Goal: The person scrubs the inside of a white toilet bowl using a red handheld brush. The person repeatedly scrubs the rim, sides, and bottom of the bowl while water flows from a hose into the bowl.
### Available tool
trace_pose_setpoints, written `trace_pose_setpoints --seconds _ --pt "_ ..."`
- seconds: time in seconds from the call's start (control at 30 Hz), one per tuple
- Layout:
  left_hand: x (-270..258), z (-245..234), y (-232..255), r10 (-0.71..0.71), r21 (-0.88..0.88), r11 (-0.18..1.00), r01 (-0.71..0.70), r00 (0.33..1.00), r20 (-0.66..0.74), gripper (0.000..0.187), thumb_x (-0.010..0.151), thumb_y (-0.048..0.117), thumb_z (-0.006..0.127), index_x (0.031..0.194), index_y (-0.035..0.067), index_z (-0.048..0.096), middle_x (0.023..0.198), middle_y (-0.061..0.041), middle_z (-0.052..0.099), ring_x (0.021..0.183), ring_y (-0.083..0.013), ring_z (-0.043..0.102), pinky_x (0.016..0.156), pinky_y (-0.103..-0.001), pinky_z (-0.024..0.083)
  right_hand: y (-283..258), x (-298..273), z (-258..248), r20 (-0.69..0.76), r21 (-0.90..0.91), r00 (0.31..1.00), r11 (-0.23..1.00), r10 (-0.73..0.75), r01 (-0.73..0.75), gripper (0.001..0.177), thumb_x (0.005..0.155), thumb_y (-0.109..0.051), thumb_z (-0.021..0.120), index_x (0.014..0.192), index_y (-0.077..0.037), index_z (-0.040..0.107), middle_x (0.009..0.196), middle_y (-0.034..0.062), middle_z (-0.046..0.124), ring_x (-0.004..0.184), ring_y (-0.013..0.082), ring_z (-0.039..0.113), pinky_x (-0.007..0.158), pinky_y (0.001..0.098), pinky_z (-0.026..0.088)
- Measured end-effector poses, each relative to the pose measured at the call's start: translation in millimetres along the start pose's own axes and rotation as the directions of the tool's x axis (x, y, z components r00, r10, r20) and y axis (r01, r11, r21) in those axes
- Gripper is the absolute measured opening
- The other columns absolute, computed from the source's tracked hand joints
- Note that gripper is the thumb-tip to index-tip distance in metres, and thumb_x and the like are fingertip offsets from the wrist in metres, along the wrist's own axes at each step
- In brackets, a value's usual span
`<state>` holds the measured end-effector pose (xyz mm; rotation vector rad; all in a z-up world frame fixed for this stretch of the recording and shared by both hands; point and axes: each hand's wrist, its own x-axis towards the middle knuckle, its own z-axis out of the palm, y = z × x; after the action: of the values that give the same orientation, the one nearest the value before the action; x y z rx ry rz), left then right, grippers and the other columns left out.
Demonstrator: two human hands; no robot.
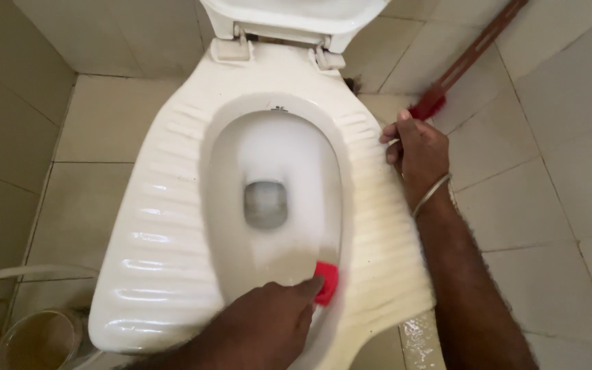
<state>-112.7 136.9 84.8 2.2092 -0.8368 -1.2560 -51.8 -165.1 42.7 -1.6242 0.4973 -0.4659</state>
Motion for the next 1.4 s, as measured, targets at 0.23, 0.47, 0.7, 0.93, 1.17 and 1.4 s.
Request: trace_pose_setpoints --seconds 0.23,0.47,0.7,0.93,1.17,1.4 --pt "-8 -11 20 0.167 -0.025 0.985 -0.172 0.976 -0.14 0.038 0.098 0.021 0.05 0.132 0.011 0.062 0.1 -0.025 0.07 0.096 -0.0423 0.07 0.089 -0.054 0.052 4 5 -3 0.021 0.103 1.0 0.995 -0.011 0.009 0.037 0.105 -0.034 0.06 0.085 -0.004 0.066 0.08 0.0063 0.068 0.058 0.0103 0.053 0.056 0.0247 0.045" --pt "-4 -9 15 0.096 -0.1 0.988 -0.117 0.977 -0.191 0.033 0.1 0.023 0.047 0.115 0.002 0.068 0.095 -0.024 0.072 0.091 -0.0423 0.071 0.085 -0.052 0.056 -1 1 -1 0.017 0.052 1.0 0.999 -0.008 0.007 0.038 0.105 -0.036 0.059 0.087 -0.004 0.066 0.081 0.0055 0.069 0.06 0.0092 0.053 0.056 0.0242 0.044" --pt "-5 -7 11 0.126 0.071 0.99 -0.122 0.99 -0.062 0.034 0.099 0.017 0.045 0.128 0.008 0.06 0.095 -0.025 0.072 0.091 -0.0422 0.072 0.086 -0.054 0.054 -3 0 1 0.023 0.057 1.0 0.998 -0.004 0.003 0.038 0.106 -0.035 0.059 0.086 -0.003 0.066 0.081 0.0057 0.068 0.06 0.0095 0.052 0.057 0.0242 0.045" --pt "-10 13 -4 0.379 0.02 0.918 -0.396 0.891 0.248 0.037 0.105 0.026 0.047 0.135 0.012 0.064 0.116 -0.027 0.069 0.105 -0.0453 0.067 0.095 -0.06 0.044 6 1 -3 0.0 0.056 1.0 0.998 0.004 -0.004 0.038 0.105 -0.034 0.059 0.085 -0.003 0.065 0.08 0.0058 0.067 0.057 0.0107 0.051 0.053 0.0257 0.041" --pt "-12 25 0 0.013 0.255 0.966 -0.05 0.989 0.147 0.063 0.101 0.013 0.045 0.161 0.009 0.029 0.114 -0.026 0.069 0.105 -0.04 0.071 0.091 -0.054 0.056 10 5 -4 0.02 0.093 1.0 0.996 -0.01 0.008 0.037 0.107 -0.032 0.059 0.085 -0.003 0.066 0.079 0.0061 0.067 0.057 0.011 0.052 0.054 0.0251 0.043" --pt "-41 5 -10 0.043 0.293 0.941 -0.17 0.918 0.393 0.056 0.105 0.022 0.044 0.159 0.014 0.032 0.106 -0.03 0.067 0.103 -0.0414 0.071 0.088 -0.056 0.054 13 9 -7 0.009 0.056 1.0 0.998 0.017 -0.017 0.037 0.105 -0.034 0.059 0.085 -0.003 0.066 0.079 0.0055 0.068 0.056 0.0104 0.051 0.052 0.0251 0.042"
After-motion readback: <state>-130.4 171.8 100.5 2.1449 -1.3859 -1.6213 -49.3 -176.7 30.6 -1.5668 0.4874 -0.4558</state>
